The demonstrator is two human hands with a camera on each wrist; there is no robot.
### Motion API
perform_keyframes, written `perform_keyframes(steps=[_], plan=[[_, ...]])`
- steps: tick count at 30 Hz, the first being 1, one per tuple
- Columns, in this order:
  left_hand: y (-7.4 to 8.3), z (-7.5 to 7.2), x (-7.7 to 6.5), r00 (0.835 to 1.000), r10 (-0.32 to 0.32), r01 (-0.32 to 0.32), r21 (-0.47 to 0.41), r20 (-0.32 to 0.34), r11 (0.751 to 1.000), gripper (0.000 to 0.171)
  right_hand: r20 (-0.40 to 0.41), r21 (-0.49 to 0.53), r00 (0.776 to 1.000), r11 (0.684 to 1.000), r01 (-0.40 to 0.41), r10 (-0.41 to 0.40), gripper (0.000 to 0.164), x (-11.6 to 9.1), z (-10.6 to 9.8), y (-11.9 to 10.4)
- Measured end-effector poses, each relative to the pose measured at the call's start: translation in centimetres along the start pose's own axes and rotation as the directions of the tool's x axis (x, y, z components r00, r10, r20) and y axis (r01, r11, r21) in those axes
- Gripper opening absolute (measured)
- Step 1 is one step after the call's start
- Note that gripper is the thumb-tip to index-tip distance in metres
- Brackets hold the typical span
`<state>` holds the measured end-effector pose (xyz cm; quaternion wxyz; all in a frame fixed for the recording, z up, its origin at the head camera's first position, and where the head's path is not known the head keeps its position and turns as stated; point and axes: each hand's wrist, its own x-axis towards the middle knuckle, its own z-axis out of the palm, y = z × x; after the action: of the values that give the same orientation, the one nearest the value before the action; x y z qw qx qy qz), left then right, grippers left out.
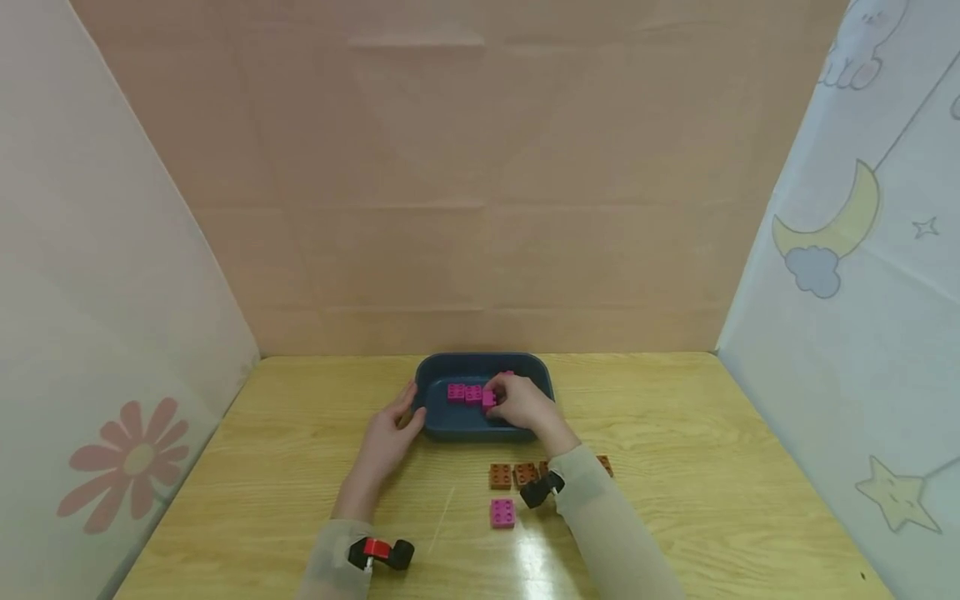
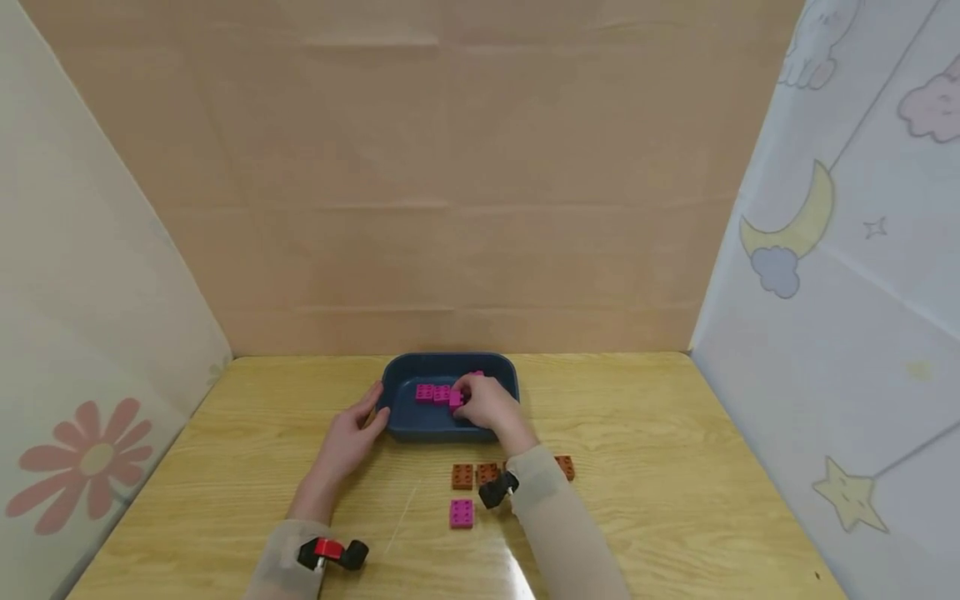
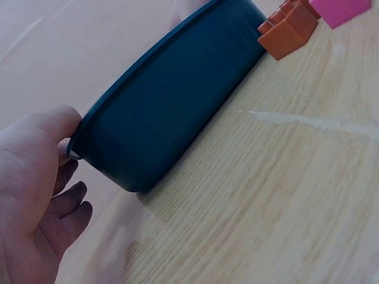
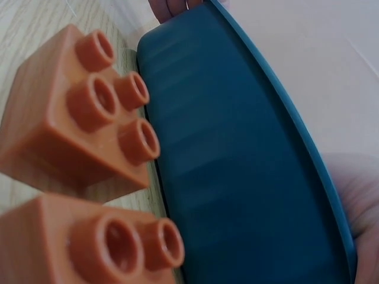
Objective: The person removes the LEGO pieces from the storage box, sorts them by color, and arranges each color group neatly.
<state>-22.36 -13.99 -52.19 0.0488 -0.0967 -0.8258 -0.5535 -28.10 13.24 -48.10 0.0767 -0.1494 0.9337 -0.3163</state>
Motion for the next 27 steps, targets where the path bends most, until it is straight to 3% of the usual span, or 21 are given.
perform_keyframes(steps=[17, 23, 27], plan=[[-0.18, 0.14, -0.05, 1.0, -0.004, 0.004, -0.007, -0.002, 1.0, 0.057, -0.004, 0.007, 1.0, 1.0, 0.012, -0.012, 0.033, -0.03, 0.16, 0.14], [-0.08, 0.16, -0.1, 1.0, -0.01, 0.01, -0.014, 0.002, 1.0, 0.057, -0.046, 0.111, 0.997, 0.991, 0.074, -0.07, 0.036, -0.08, -0.1, 0.48], [-0.06, 0.12, -0.19, 1.0, -0.017, 0.017, -0.007, 0.001, 1.0, 0.057, -0.115, 0.218, 0.985, 0.964, 0.15, -0.127, 0.041, -0.33, -0.46, 0.63]])
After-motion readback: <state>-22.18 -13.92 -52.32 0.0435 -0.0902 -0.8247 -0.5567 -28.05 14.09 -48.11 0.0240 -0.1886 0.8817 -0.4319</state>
